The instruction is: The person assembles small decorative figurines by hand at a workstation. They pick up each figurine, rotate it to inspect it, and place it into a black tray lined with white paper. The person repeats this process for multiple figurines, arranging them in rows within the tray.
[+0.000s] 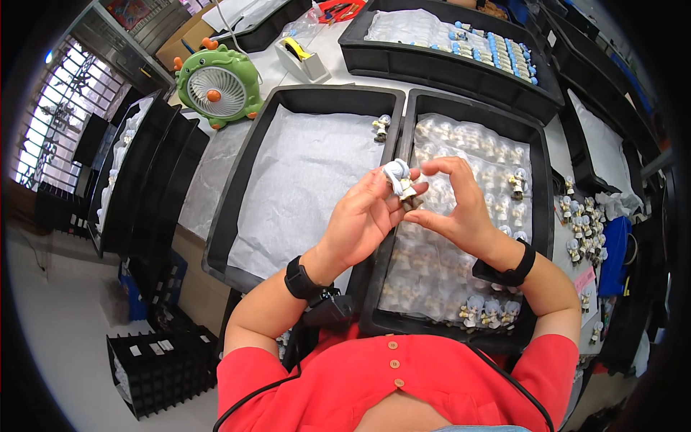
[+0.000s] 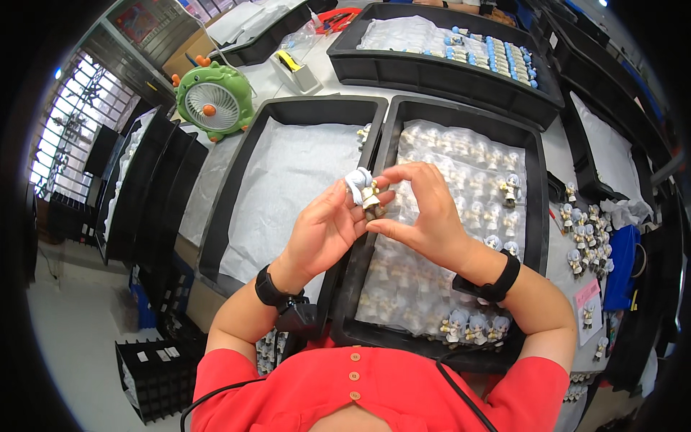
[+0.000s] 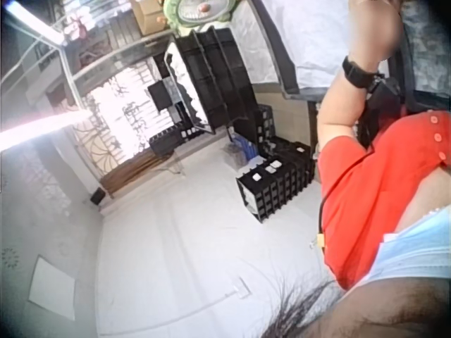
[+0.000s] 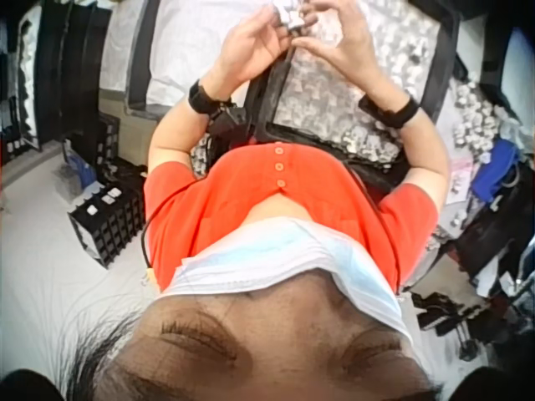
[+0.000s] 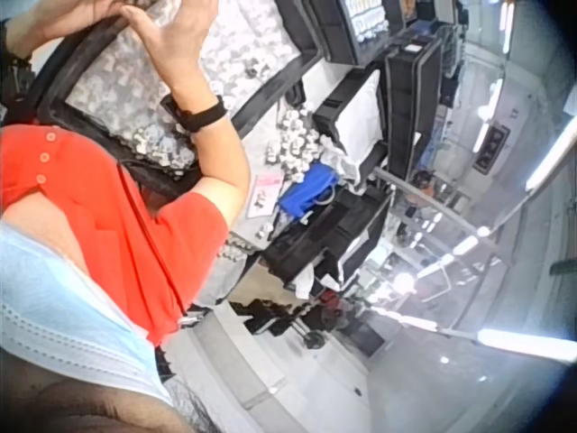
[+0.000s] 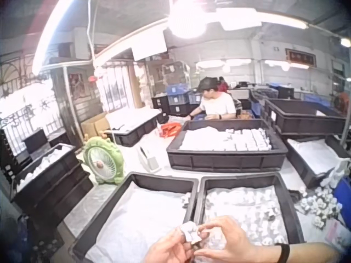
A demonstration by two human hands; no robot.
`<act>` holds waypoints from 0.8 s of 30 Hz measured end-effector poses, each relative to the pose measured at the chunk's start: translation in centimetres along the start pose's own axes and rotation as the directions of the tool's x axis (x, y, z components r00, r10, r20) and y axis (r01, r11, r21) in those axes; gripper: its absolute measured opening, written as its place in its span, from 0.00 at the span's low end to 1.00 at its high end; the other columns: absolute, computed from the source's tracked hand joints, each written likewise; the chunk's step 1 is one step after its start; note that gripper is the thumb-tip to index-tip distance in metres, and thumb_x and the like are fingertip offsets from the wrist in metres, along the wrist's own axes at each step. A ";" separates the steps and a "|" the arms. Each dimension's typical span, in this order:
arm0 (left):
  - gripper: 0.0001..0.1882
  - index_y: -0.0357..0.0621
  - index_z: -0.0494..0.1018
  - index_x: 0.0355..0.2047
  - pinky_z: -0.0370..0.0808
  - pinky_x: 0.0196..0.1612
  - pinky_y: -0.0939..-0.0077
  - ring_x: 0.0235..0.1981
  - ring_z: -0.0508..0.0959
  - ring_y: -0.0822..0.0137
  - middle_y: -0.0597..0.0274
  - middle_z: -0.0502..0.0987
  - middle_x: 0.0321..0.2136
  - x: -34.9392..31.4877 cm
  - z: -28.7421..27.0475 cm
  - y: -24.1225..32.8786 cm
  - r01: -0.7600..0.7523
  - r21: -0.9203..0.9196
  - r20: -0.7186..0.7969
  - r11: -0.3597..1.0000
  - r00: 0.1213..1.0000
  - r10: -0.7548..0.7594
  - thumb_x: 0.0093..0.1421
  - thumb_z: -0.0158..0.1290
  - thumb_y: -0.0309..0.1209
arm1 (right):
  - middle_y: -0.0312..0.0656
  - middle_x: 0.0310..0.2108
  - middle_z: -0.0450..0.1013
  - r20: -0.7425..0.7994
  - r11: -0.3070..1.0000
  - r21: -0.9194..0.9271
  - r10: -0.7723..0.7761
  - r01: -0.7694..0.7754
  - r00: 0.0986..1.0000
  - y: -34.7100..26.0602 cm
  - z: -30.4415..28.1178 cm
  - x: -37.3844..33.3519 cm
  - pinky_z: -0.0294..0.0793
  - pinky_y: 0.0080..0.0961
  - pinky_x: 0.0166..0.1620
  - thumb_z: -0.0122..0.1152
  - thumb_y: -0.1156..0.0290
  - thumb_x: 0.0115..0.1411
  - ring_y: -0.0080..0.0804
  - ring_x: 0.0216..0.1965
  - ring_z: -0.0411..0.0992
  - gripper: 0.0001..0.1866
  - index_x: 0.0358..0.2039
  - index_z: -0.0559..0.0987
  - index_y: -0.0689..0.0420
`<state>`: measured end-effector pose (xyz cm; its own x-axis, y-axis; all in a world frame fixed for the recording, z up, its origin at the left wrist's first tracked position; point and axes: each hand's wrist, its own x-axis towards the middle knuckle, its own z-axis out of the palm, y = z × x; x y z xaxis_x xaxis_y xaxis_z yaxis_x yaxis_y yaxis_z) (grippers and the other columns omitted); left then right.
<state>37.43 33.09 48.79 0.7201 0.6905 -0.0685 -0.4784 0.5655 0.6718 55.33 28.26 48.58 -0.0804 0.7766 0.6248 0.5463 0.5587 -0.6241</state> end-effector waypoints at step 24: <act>0.22 0.43 0.52 0.59 0.66 0.56 0.61 0.57 0.65 0.53 0.46 0.56 0.59 0.1 -0.2 0.1 -0.085 -0.041 0.056 0.996 0.995 0.088 0.66 0.39 0.33 | 0.32 0.26 0.73 -0.006 0.968 -0.208 -0.143 0.139 0.990 -0.2 -0.1 0.1 0.63 0.33 0.46 0.71 0.73 0.40 0.30 0.31 0.70 0.16 0.31 0.74 0.53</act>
<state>37.30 33.33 48.71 0.7023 0.7111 0.0319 -0.5584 0.5226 0.6443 55.33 28.20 48.79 -0.1524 0.6868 0.7107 0.6915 0.5878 -0.4199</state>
